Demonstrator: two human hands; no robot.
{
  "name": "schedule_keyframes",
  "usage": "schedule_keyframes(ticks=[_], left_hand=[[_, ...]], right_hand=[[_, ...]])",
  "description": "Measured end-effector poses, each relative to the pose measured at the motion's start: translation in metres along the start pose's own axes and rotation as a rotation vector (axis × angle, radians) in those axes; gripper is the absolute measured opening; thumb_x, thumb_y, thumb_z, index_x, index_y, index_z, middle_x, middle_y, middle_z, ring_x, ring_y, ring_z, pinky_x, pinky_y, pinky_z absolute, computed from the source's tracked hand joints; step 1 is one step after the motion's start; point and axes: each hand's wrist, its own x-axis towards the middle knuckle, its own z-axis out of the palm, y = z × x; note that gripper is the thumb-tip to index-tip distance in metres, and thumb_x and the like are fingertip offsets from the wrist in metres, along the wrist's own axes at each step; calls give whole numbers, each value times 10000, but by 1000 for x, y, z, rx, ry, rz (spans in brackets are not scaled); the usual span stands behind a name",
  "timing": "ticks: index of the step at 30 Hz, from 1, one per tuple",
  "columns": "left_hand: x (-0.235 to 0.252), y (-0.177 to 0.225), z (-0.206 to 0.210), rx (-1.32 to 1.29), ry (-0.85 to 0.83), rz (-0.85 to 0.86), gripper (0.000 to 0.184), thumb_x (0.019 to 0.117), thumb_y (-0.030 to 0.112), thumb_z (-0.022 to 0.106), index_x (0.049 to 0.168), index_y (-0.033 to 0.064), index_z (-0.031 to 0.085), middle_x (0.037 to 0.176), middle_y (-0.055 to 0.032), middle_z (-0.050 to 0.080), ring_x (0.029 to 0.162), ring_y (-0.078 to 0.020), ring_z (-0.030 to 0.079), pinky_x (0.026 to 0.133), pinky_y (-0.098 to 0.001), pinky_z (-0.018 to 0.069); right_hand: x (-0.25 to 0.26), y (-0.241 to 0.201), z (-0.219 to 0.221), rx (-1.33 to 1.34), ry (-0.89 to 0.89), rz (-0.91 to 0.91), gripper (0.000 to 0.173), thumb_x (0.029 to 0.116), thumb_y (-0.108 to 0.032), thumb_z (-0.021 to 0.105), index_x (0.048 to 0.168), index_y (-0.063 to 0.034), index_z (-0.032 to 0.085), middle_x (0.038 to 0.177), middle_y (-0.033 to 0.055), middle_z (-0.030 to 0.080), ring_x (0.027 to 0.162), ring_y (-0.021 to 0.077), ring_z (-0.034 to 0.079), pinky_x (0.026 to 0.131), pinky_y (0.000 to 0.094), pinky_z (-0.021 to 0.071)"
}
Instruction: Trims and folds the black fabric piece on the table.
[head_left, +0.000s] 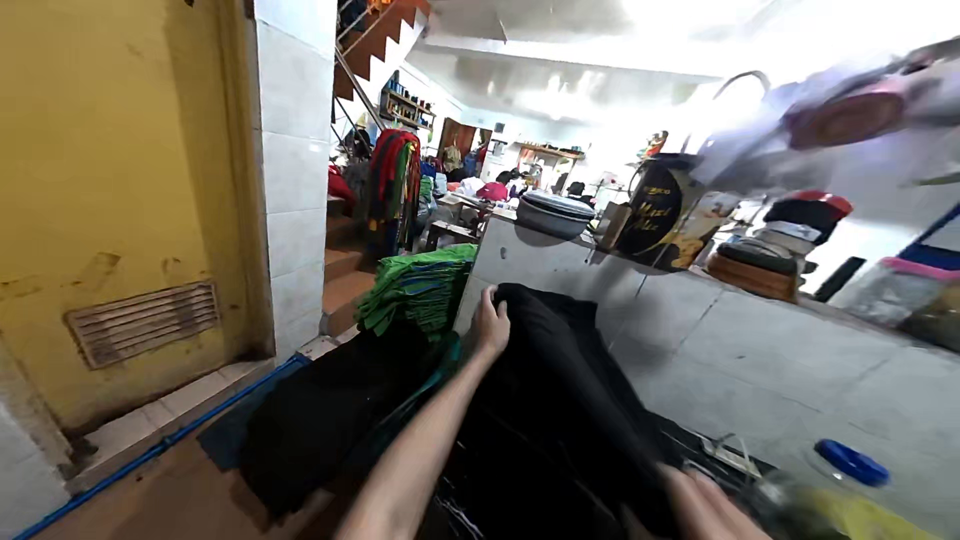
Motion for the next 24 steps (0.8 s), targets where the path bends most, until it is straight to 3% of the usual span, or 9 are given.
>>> schedule_keyframes(ticks=[2, 5, 7, 11, 15, 17, 19, 22, 24], left_hand=[[-60, -21, 24, -78, -201, -200, 494, 1090, 249, 476, 1539, 75, 369, 1430, -250, 556, 1293, -395, 576, 1070, -568, 469], [-139, -70, 34, -385, -308, -504, 478, 1107, 308, 428, 1438, -35, 470, 1449, -261, 516, 1333, -344, 524, 1110, -497, 433], [-187, -84, 14, -518, -273, -699, 572, 1108, 413, 392, 1507, 4, 416, 1525, -223, 463, 1393, -321, 470, 1132, -523, 400], [-257, -79, -23, -629, -252, -726, 592, 1109, 485, 288, 1572, 134, 398, 1559, -105, 476, 1400, -205, 484, 1128, -454, 430], [-298, -42, -37, -295, -444, -627, 838, 921, 516, 702, 1524, 13, 409, 1506, -177, 522, 1402, -242, 501, 1175, -452, 418], [-309, -35, -23, -10, -476, -572, 1118, 743, 634, 824, 1505, -59, 390, 1479, -252, 512, 1402, -314, 486, 1186, -466, 383], [-306, -37, -3, 170, -479, -555, 1149, 671, 701, 824, 1438, -80, 473, 1408, -278, 558, 1357, -372, 511, 1162, -507, 384], [-294, -34, 13, 142, -493, -550, 852, 760, 389, 880, 1374, -88, 530, 1340, -273, 600, 1299, -349, 564, 1110, -482, 440], [-295, -28, 17, -113, -434, -599, 769, 853, 122, 783, 1482, -75, 386, 1466, -260, 500, 1373, -296, 501, 1142, -420, 428]], right_hand=[[23, -28, 77, -53, -30, -72, 309, 703, -112, 833, 977, -9, 735, 936, 199, 714, 762, 364, 723, 586, 513, 577], [43, -47, 162, 81, -471, 26, 376, 845, -28, 709, 1215, 32, 680, 1188, 255, 670, 1024, 433, 684, 834, 589, 552], [39, -54, 186, 221, -639, 73, 406, 943, -212, 643, 1296, -12, 653, 1288, 236, 639, 1099, 417, 663, 910, 588, 526], [-13, -53, 174, 626, -602, -25, 410, 1037, -460, 527, 1169, -133, 736, 1194, 88, 717, 1007, 264, 715, 865, 510, 574], [-73, 21, 136, 464, -219, 255, 250, 1004, -173, 570, 1153, -78, 747, 1101, 111, 745, 963, 262, 740, 815, 491, 622], [-103, 61, 124, 226, -310, 488, 348, 898, -16, 622, 1240, 7, 677, 1159, 258, 683, 1000, 438, 700, 787, 613, 578], [-132, 84, 122, 115, -543, 670, 550, 837, 9, 713, 1366, 65, 572, 1321, 365, 562, 1191, 554, 580, 895, 691, 508], [-170, 93, 135, 130, -695, 694, 651, 852, -84, 761, 1435, 78, 520, 1414, 377, 502, 1321, 566, 475, 1015, 712, 420], [-187, 90, 145, 116, -574, 680, 583, 811, -42, 786, 1344, 96, 596, 1355, 372, 547, 1266, 557, 527, 983, 700, 451]])
